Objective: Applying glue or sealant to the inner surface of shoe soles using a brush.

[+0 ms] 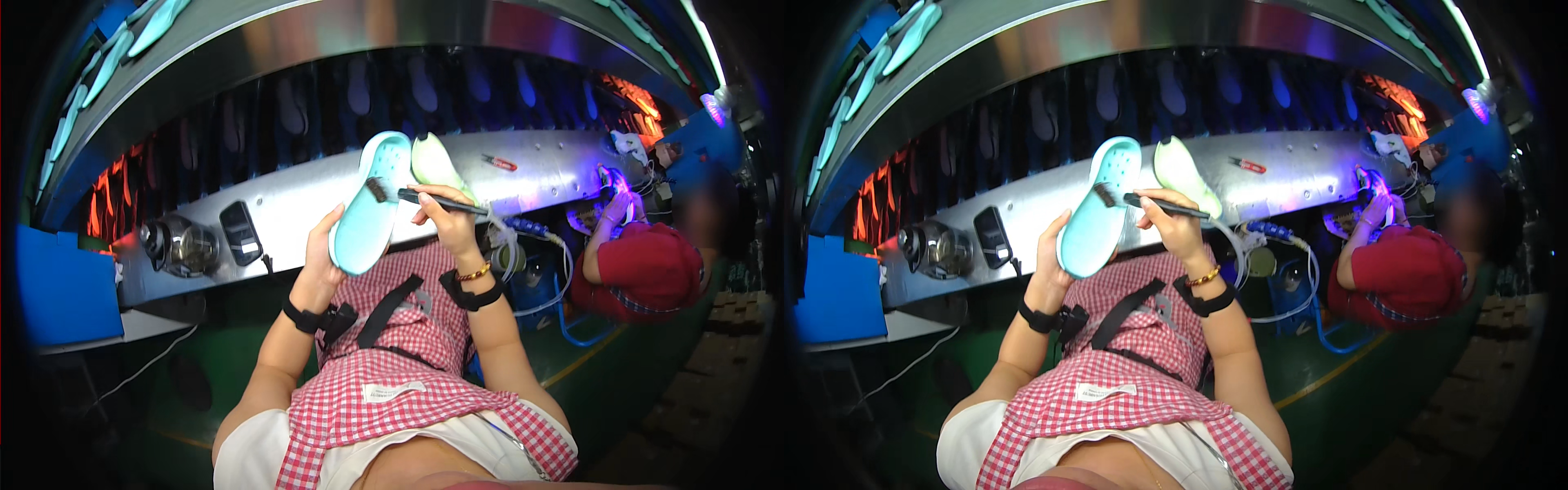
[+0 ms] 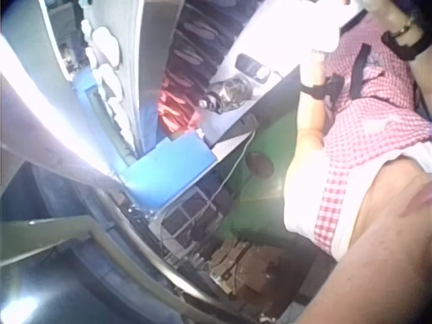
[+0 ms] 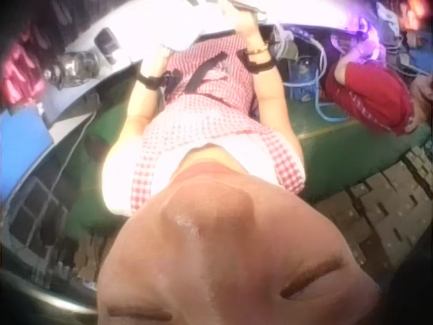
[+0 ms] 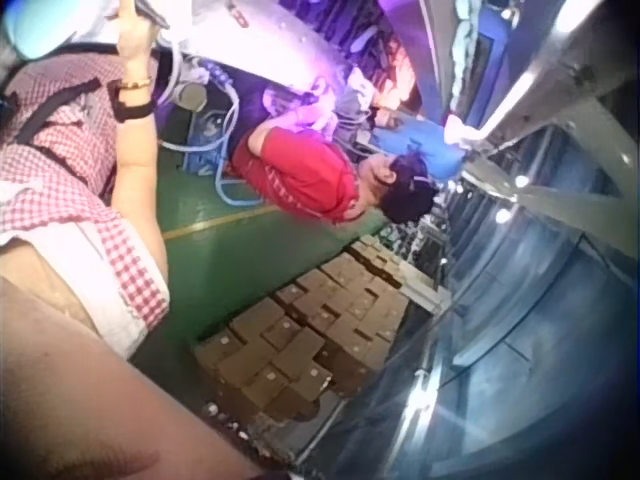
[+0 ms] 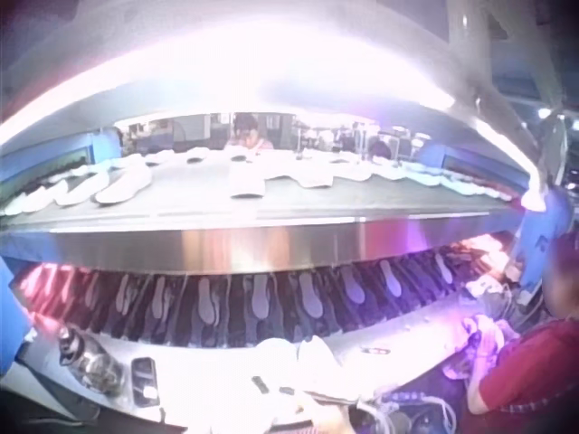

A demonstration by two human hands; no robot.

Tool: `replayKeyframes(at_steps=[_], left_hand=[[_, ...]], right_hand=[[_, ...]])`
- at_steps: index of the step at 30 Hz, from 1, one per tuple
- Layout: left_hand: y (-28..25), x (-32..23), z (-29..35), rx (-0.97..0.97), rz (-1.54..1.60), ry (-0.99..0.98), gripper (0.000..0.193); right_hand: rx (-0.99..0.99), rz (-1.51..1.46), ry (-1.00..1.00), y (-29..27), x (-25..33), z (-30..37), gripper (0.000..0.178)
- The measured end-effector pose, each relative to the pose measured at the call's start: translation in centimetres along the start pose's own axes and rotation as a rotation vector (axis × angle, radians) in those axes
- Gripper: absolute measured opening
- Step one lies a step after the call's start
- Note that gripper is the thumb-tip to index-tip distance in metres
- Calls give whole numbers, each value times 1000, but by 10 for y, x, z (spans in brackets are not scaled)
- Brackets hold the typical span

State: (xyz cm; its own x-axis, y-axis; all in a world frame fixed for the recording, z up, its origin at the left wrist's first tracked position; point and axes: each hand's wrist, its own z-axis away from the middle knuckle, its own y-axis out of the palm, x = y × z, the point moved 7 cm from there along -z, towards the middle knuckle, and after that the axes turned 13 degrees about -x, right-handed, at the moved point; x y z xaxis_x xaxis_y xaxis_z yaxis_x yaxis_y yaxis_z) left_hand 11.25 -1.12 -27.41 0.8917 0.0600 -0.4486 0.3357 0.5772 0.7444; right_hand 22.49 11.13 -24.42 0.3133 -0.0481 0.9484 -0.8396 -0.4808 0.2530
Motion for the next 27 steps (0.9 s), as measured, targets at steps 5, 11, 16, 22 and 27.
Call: replayKeyframes(at_steps=[5,11,16,22,27], left_hand=[[16,-1,-1,-8,-150,56,51],[70,-87,46,222,-254,378,52],[179,-187,83,699,-408,535,50],[197,-317,19,117,503,629,62],[231,-300,18,50,-208,674,64]], right_hand=[[-170,226,-30,5,14,8,23],[270,-346,152,-6,52,45,22],[-156,-544,240,-52,30,25,22],[-163,-533,304,-48,11,34,22],[-311,-543,361,-74,4,37,21]])
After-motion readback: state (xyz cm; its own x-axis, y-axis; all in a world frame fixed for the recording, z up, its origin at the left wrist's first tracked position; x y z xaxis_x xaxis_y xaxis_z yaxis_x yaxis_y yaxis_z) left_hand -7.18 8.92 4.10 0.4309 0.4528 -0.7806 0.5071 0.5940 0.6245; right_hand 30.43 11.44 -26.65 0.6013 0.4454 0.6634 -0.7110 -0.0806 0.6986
